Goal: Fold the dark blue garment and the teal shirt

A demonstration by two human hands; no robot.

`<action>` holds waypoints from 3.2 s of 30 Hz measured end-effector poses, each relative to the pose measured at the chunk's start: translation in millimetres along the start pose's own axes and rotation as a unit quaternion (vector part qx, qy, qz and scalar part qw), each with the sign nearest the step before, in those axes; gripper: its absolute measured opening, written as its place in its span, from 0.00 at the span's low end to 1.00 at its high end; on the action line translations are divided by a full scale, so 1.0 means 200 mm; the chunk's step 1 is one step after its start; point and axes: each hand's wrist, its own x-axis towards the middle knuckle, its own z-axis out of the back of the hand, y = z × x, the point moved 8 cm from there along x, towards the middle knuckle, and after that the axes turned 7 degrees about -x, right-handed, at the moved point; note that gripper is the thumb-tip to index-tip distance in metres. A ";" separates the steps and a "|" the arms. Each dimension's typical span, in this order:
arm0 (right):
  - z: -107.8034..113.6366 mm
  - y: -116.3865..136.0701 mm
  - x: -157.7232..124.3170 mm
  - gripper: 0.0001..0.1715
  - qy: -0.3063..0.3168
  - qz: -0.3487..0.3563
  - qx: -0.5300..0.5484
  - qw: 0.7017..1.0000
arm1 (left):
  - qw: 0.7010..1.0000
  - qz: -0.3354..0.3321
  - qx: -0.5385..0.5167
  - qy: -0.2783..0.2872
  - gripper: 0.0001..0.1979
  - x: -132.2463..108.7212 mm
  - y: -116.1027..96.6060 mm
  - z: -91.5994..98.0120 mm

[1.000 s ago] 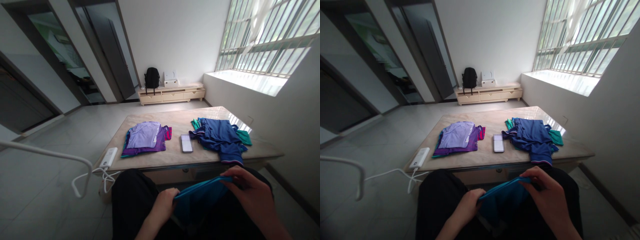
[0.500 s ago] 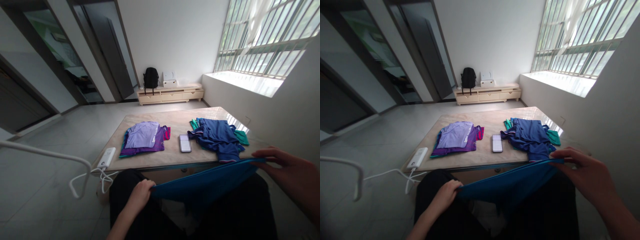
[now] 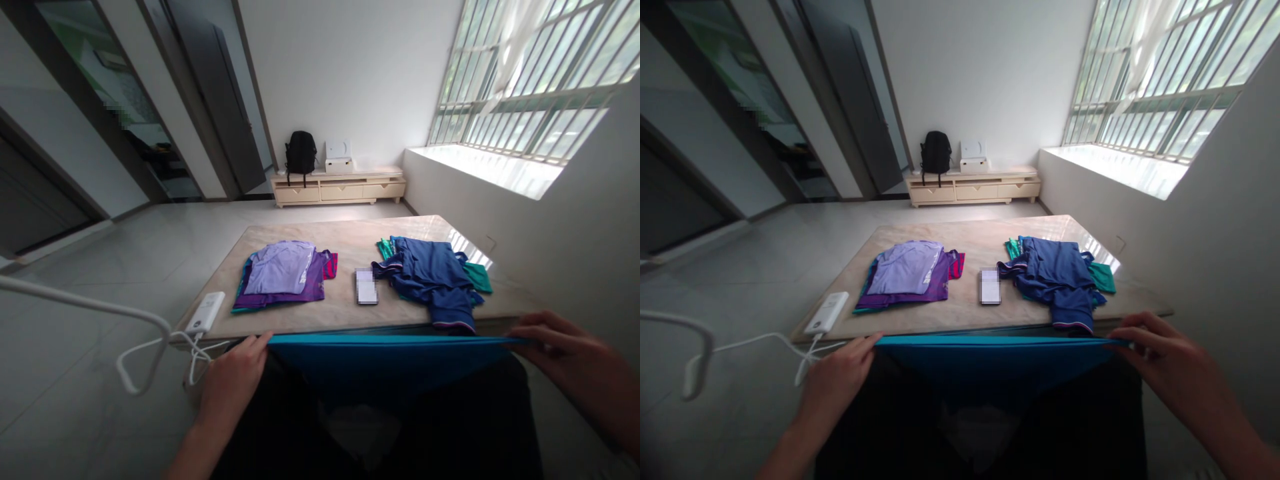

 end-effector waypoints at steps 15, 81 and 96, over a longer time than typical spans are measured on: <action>-0.27 -0.12 -0.11 0.23 0.134 -0.239 0.211 0.938 | 0.961 -0.038 -0.177 -0.211 0.21 0.01 0.21 0.17; -0.58 0.75 -0.51 0.17 0.123 0.230 0.206 0.943 | 0.861 -0.285 -0.411 0.090 0.47 -0.23 -1.13 -0.08; -0.50 0.65 -0.36 0.10 0.049 0.175 0.168 0.969 | 0.833 -0.104 -0.530 0.122 0.09 -0.16 -0.91 -0.23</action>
